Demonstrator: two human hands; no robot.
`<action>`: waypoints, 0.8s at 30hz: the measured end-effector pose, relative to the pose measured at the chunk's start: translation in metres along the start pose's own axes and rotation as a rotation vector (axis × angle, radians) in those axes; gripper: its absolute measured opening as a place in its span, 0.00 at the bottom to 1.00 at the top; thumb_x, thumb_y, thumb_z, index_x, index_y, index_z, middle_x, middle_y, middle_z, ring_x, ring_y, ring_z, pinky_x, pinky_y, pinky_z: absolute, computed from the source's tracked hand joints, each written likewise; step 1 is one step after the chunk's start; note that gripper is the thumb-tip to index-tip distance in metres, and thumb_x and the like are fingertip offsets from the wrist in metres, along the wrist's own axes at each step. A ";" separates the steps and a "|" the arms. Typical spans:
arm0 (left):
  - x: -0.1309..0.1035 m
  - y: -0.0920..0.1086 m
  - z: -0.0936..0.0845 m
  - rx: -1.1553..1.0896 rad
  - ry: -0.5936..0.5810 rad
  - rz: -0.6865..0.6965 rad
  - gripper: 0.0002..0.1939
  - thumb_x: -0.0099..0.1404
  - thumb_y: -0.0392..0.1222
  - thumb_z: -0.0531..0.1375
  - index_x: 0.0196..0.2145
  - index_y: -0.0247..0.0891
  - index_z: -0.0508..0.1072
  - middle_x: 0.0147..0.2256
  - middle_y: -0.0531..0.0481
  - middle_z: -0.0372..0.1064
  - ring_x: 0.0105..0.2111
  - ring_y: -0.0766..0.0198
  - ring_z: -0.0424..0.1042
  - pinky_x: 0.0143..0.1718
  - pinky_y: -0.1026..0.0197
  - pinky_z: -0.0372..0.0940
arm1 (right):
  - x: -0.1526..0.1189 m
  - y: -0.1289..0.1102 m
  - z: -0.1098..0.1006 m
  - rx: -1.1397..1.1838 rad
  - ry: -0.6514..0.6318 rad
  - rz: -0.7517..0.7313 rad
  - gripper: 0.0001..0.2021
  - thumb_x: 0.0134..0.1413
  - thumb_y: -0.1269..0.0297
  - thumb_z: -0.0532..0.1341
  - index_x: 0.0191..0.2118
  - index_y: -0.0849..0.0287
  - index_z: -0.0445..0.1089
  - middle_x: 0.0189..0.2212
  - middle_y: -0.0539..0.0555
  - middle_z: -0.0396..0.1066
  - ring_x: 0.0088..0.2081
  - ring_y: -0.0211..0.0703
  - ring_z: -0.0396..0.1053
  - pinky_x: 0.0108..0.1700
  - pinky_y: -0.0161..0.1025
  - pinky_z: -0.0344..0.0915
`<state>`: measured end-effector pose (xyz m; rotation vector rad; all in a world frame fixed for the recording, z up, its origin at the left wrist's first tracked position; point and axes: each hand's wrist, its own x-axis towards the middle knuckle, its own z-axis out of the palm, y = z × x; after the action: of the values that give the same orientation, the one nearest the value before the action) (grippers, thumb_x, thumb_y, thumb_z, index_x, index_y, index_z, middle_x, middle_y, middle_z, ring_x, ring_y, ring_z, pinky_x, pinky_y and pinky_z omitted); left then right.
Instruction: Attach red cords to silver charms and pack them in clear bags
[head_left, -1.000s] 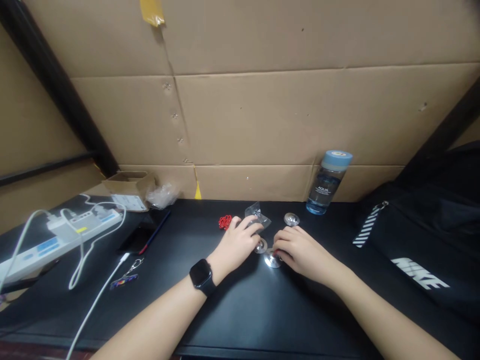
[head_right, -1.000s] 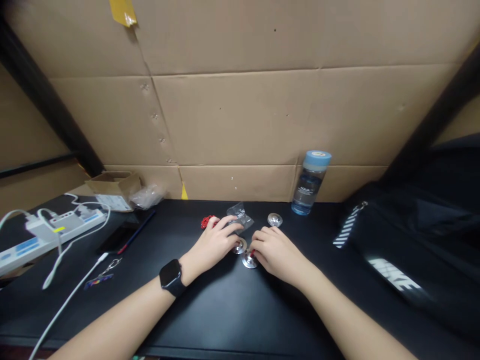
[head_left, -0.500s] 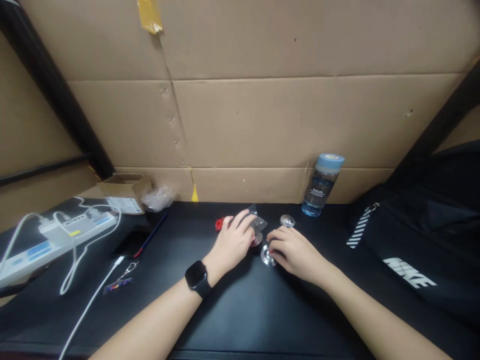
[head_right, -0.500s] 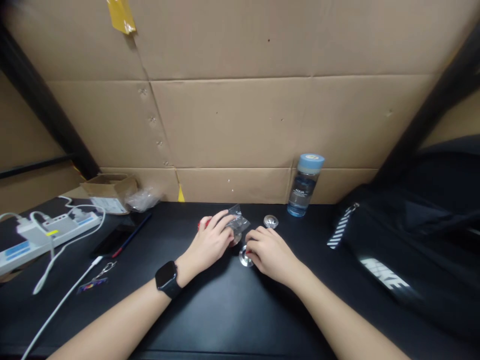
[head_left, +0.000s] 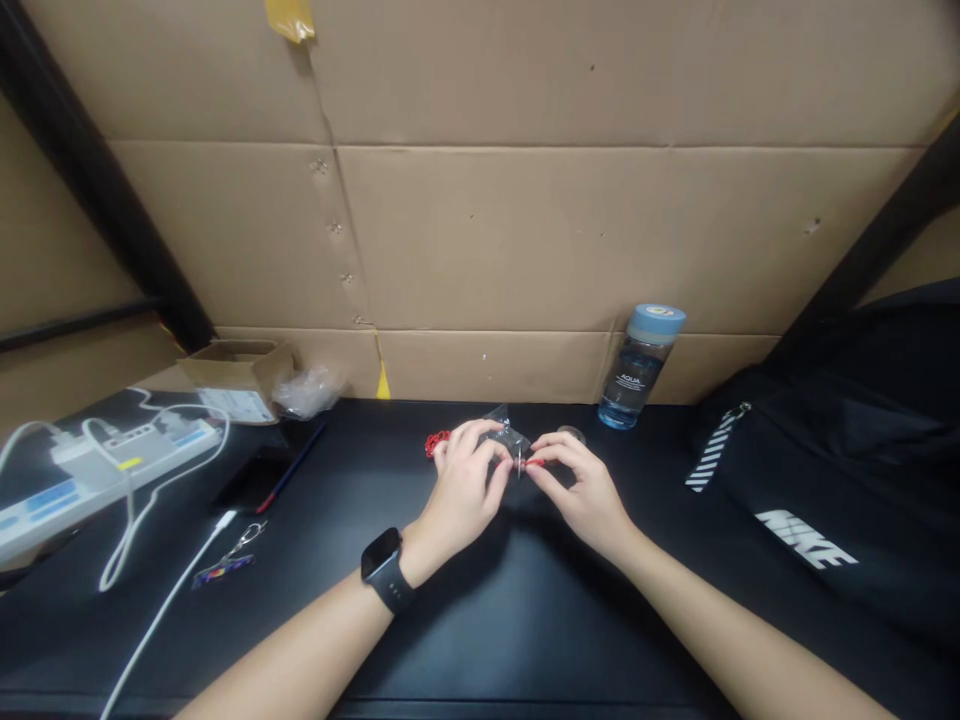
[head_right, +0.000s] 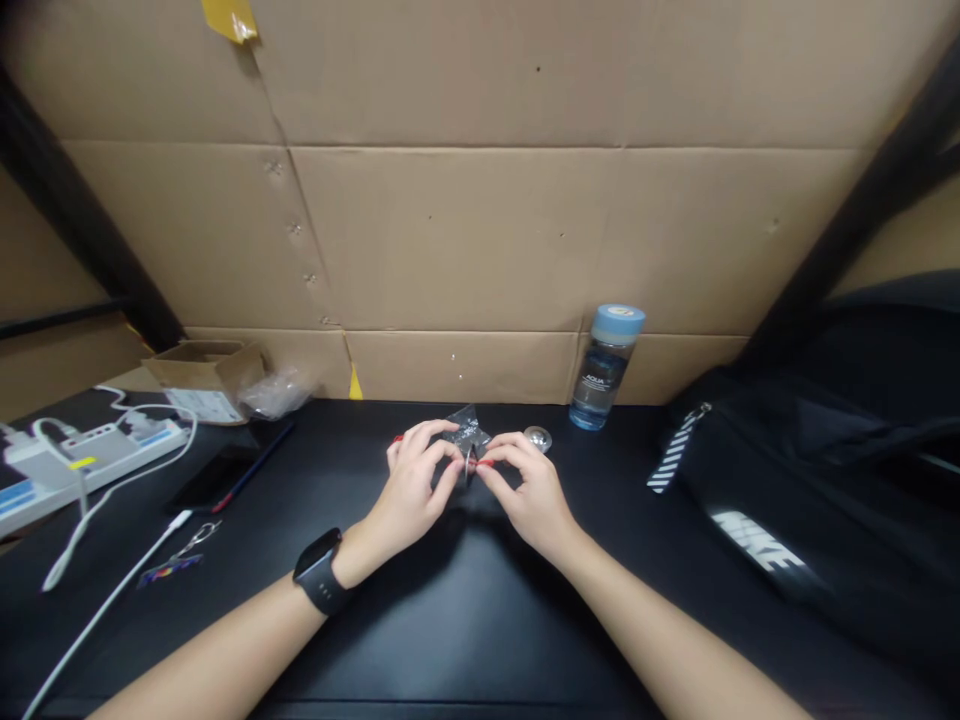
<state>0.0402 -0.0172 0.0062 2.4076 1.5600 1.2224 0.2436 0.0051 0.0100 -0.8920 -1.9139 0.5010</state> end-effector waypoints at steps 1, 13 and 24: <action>0.000 0.000 0.000 -0.009 -0.003 -0.003 0.06 0.75 0.40 0.56 0.40 0.43 0.73 0.60 0.46 0.66 0.63 0.50 0.59 0.59 0.42 0.52 | 0.000 0.001 0.000 0.008 -0.009 0.000 0.07 0.64 0.59 0.64 0.38 0.54 0.77 0.44 0.57 0.75 0.47 0.49 0.74 0.52 0.47 0.70; 0.000 -0.003 0.002 -0.051 -0.016 -0.021 0.05 0.74 0.39 0.58 0.39 0.42 0.73 0.57 0.47 0.69 0.60 0.52 0.61 0.57 0.45 0.53 | -0.006 0.012 0.012 0.360 -0.081 0.176 0.16 0.62 0.57 0.66 0.53 0.53 0.72 0.51 0.58 0.74 0.45 0.48 0.79 0.51 0.47 0.78; 0.001 -0.002 0.005 -0.110 -0.026 -0.121 0.06 0.72 0.39 0.60 0.37 0.43 0.75 0.55 0.49 0.71 0.58 0.51 0.64 0.57 0.43 0.54 | -0.007 0.010 0.014 0.499 -0.132 0.203 0.17 0.64 0.56 0.64 0.57 0.47 0.76 0.54 0.56 0.64 0.44 0.44 0.77 0.45 0.45 0.82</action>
<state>0.0416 -0.0140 0.0027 2.2185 1.5627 1.2150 0.2369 0.0064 -0.0072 -0.7348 -1.7022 1.1254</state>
